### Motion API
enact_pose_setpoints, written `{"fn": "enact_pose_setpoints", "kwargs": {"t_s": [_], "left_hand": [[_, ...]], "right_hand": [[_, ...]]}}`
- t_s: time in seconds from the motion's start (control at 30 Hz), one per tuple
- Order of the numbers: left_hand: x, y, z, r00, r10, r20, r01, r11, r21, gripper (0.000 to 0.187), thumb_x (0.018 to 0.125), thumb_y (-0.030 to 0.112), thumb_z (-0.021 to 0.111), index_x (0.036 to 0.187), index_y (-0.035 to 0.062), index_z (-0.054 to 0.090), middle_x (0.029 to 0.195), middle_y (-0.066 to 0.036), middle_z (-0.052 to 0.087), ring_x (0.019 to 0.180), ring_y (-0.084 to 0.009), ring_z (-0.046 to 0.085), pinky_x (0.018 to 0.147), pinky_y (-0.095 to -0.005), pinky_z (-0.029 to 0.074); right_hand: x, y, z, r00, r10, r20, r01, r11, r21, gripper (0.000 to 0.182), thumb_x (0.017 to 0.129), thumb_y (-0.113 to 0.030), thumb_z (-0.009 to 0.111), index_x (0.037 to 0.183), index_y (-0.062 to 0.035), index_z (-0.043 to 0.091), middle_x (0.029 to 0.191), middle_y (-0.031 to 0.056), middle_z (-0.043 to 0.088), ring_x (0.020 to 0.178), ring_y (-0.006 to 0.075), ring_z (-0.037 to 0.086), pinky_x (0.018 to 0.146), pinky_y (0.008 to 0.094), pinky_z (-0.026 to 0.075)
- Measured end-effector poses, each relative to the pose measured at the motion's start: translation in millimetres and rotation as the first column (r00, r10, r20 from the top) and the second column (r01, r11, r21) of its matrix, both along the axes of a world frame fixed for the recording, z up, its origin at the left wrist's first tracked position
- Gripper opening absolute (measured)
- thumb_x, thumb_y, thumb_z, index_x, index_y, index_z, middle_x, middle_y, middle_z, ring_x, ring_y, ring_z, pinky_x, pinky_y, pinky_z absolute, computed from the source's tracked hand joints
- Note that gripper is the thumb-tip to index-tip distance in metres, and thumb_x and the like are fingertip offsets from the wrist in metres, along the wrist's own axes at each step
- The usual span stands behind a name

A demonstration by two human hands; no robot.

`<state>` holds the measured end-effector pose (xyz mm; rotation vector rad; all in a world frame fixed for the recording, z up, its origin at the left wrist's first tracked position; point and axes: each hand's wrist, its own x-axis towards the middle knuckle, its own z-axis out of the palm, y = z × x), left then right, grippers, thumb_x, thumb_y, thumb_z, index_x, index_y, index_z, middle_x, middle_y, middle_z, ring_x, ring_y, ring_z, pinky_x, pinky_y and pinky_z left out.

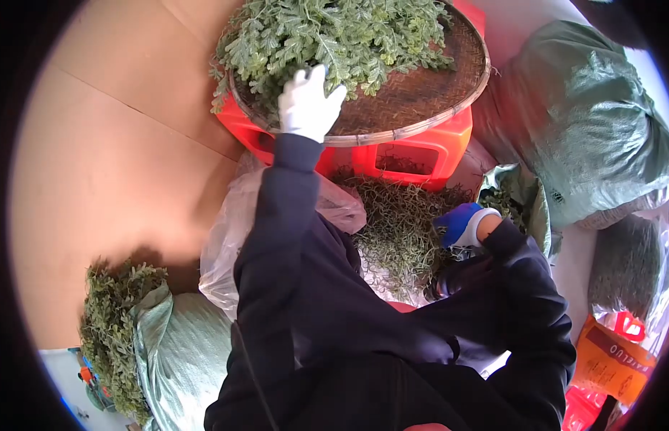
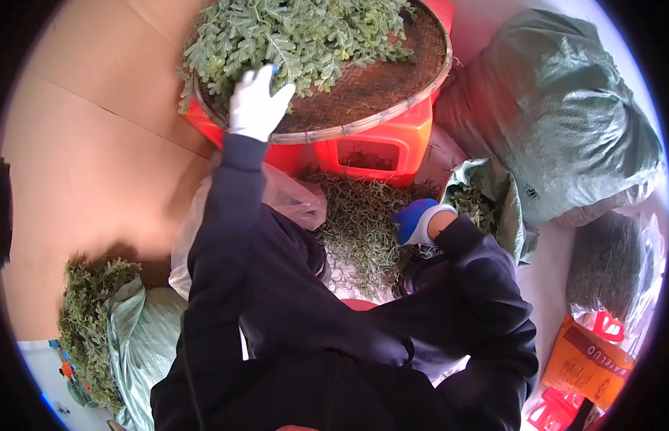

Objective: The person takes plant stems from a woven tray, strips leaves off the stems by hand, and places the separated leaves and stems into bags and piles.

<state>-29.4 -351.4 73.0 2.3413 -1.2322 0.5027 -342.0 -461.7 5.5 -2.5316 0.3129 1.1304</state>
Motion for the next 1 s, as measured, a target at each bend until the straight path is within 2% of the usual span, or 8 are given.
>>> {"fn": "enact_pose_setpoints", "kwargs": {"t_s": [0.1, 0.27, 0.37, 0.6, 0.67, 0.83, 0.93, 1.0], "left_hand": [[8.7, -24.3, -57.2, 0.997, 0.072, -0.031, -0.069, 0.994, 0.082, 0.044, 0.08, 0.032, 0.07, 0.114, 0.0082, 0.056, 0.108, -0.023, 0.059, 0.088, -0.0393, 0.063, 0.077, -0.0483, 0.051], [-17.5, -24.7, -25.9, 0.994, 0.093, -0.058, -0.101, 0.983, -0.154, 0.023, 0.084, 0.022, 0.064, 0.097, 0.0054, 0.056, 0.093, -0.021, 0.06, 0.079, -0.0389, 0.063, 0.069, -0.0463, 0.051], [-41.7, -14.1, -13.5, 0.987, -0.117, -0.106, 0.088, 0.964, -0.251, 0.017, 0.085, 0.022, 0.063, 0.089, 0.0067, 0.058, 0.091, -0.018, 0.059, 0.077, -0.036, 0.062, 0.067, -0.0463, 0.05], [5.0, -55.7, 18.3, 0.977, 0.134, 0.163, -0.063, 0.922, -0.382, 0.058, 0.075, 0.031, 0.075, 0.127, 0.0112, 0.056, 0.122, -0.024, 0.052, 0.108, -0.04, 0.053, 0.091, -0.0464, 0.044], [27.8, -68.6, -1.1, 0.891, -0.117, -0.438, -0.009, 0.961, -0.277, 0.053, 0.077, 0.031, 0.073, 0.123, 0.0107, 0.059, 0.114, -0.024, 0.059, 0.104, -0.0377, 0.058, 0.089, -0.0442, 0.046], [-29.3, -51.7, 9.5, 0.885, -0.382, -0.265, 0.277, 0.891, -0.359, 0.029, 0.082, 0.015, 0.067, 0.107, 0.0011, 0.065, 0.09, -0.016, 0.067, 0.084, -0.0278, 0.067, 0.075, -0.0343, 0.051], [-93.3, -23.6, 40.0, 0.816, -0.536, -0.216, 0.441, 0.82, -0.365, 0.014, 0.081, 0.013, 0.067, 0.09, 0.0019, 0.064, 0.077, -0.015, 0.062, 0.065, -0.0259, 0.061, 0.061, -0.036, 0.048], [-126.8, -6.5, 44.4, 0.75, -0.627, -0.212, 0.572, 0.775, -0.268, 0.014, 0.079, 0.016, 0.067, 0.085, 0.0046, 0.064, 0.07, -0.012, 0.058, 0.062, -0.028, 0.058, 0.057, -0.0393, 0.045]], "right_hand": [[-2.2, 0.2, 9.6, 0.999, -0.02, 0.042, 0.02, 1.0, 0.002, 0.051, 0.079, -0.042, 0.056, 0.123, -0.0171, 0.061, 0.117, 0.016, 0.063, 0.109, 0.0365, 0.059, 0.093, 0.0429, 0.047], [-6.9, -5.6, 8.8, 0.998, -0.056, 0.039, 0.056, 0.998, -0.002, 0.058, 0.08, -0.048, 0.059, 0.13, -0.0188, 0.057, 0.119, 0.0163, 0.062, 0.11, 0.0367, 0.058, 0.096, 0.0426, 0.045], [-4.3, -8.1, 9.3, 0.998, -0.044, 0.046, 0.044, 0.999, -0.003, 0.057, 0.08, -0.049, 0.058, 0.128, -0.0186, 0.059, 0.119, 0.0161, 0.063, 0.11, 0.0363, 0.058, 0.096, 0.0431, 0.046], [-1.4, -0.6, 6.9, 0.996, -0.041, 0.078, 0.042, 0.999, -0.001, 0.055, 0.081, -0.049, 0.056, 0.128, -0.0184, 0.059, 0.119, 0.0166, 0.063, 0.109, 0.0369, 0.059, 0.096, 0.044, 0.045], [-0.7, -1.4, 6.7, 0.997, -0.043, 0.071, 0.043, 0.999, -0.005, 0.055, 0.081, -0.049, 0.056, 0.128, -0.0186, 0.059, 0.119, 0.0169, 0.062, 0.109, 0.0369, 0.058, 0.097, 0.0441, 0.045], [1.2, -8.8, 7.1, 0.993, -0.03, 0.116, 0.031, 0.999, -0.012, 0.052, 0.084, -0.046, 0.058, 0.127, -0.0175, 0.059, 0.114, 0.0167, 0.064, 0.107, 0.0369, 0.059, 0.093, 0.0424, 0.048], [1.1, -17.2, 26.3, 0.878, -0.184, 0.443, 0.127, 0.98, 0.156, 0.045, 0.091, -0.04, 0.055, 0.125, -0.0115, 0.059, 0.115, 0.0154, 0.065, 0.106, 0.0306, 0.062, 0.091, 0.039, 0.049], [3.2, -21.7, 19.8, 0.484, -0.556, 0.675, 0.126, 0.808, 0.575, 0.042, 0.093, -0.04, 0.053, 0.118, -0.0069, 0.061, 0.113, 0.0141, 0.064, 0.104, 0.0278, 0.062, 0.09, 0.036, 0.048]]}}
